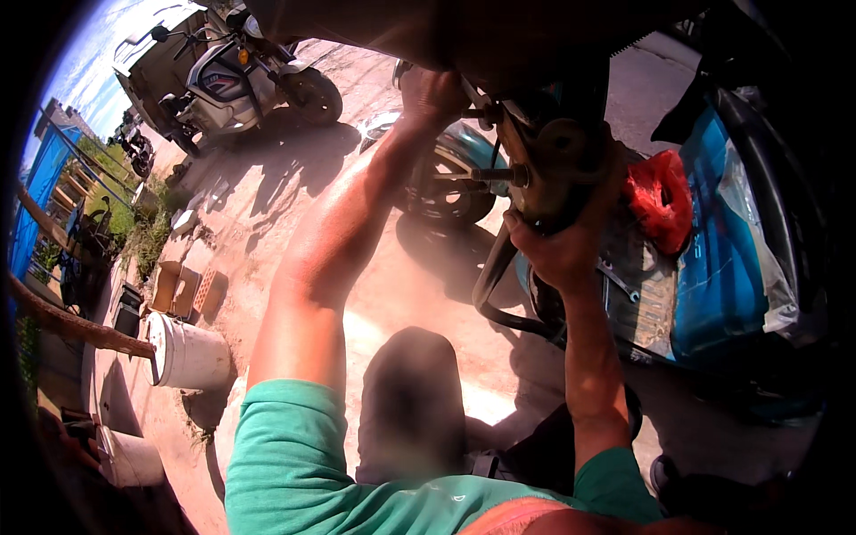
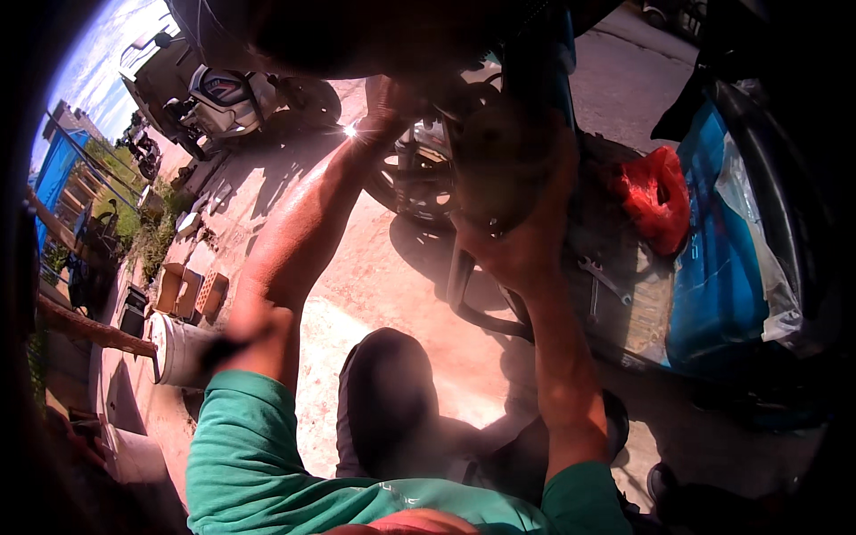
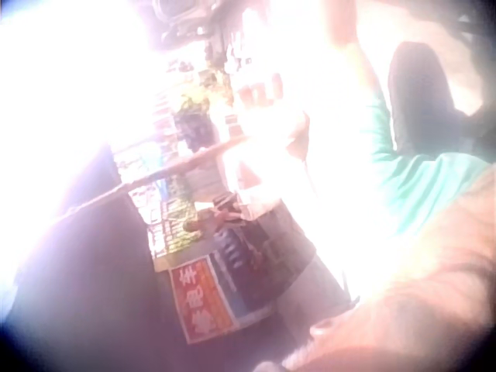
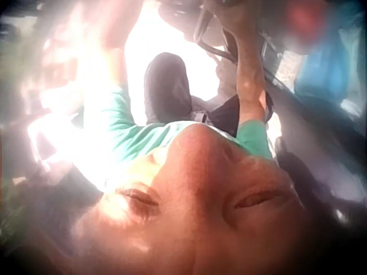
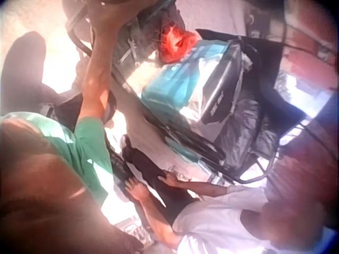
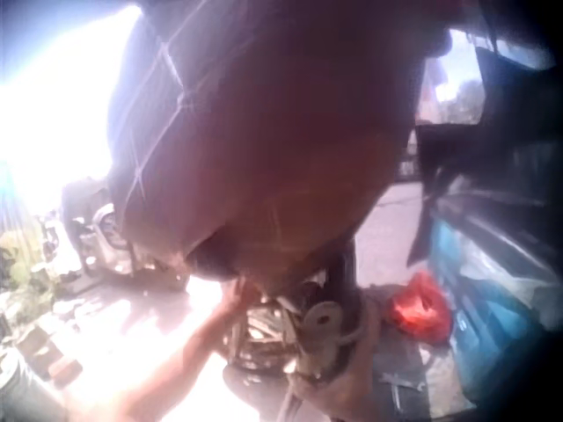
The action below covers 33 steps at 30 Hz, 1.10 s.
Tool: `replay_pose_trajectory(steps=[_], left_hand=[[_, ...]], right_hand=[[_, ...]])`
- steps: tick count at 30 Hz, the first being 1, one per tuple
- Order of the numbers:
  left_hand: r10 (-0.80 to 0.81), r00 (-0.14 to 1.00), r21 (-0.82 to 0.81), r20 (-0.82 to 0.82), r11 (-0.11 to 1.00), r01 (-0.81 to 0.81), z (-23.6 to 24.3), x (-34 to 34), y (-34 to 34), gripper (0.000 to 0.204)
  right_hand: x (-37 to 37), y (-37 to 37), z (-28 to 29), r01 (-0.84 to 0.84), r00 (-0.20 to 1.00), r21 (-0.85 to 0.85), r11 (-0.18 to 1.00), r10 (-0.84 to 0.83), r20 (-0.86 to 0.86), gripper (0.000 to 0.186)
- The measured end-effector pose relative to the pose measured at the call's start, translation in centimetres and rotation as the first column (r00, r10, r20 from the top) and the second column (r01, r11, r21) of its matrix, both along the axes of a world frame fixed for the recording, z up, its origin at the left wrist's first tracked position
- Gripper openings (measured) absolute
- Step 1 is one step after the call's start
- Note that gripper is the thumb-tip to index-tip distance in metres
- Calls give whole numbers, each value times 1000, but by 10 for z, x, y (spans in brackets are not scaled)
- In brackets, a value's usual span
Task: The person works on the internal components of a motor-assisted bicycle using a wrench and their hands.
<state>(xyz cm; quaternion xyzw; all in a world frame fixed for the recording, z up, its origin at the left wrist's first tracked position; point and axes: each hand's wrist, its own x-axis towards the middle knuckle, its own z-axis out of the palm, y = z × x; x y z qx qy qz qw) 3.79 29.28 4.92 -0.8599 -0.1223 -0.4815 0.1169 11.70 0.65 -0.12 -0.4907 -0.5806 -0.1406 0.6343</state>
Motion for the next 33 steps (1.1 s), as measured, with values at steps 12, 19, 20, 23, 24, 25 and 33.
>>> replay_pose_trajectory(steps=[12,19,20,23,24,25,33], left_hand=[[-83,996,-630,-40,776,40,-78,-55,-33,18],[-111,881,-713,459,545,441,-51,-114,-167,39],[-153,859,-686,488,542,486,-34,-112,-186,38],[-179,849,-544,497,698,466,-8,-103,-210,39],[-188,861,-528,473,721,448,-3,-97,-216,39],[-194,869,-512,455,742,433,-1,-92,-220,39],[-87,887,-488,453,809,328,-19,-61,-228,28]], right_hand=[[8,-8,1,22,998,-28,999,-20,56,126],[2,-5,2,-53,990,6,999,53,-128,122],[5,-5,2,-18,993,4,1000,18,-113,122],[5,-5,2,48,993,7,999,-47,-105,120],[2,-6,6,57,991,7,998,-55,-123,119],[1,-6,8,66,989,4,998,-64,-134,118],[8,1,8,8,992,132,991,9,-126,103]])
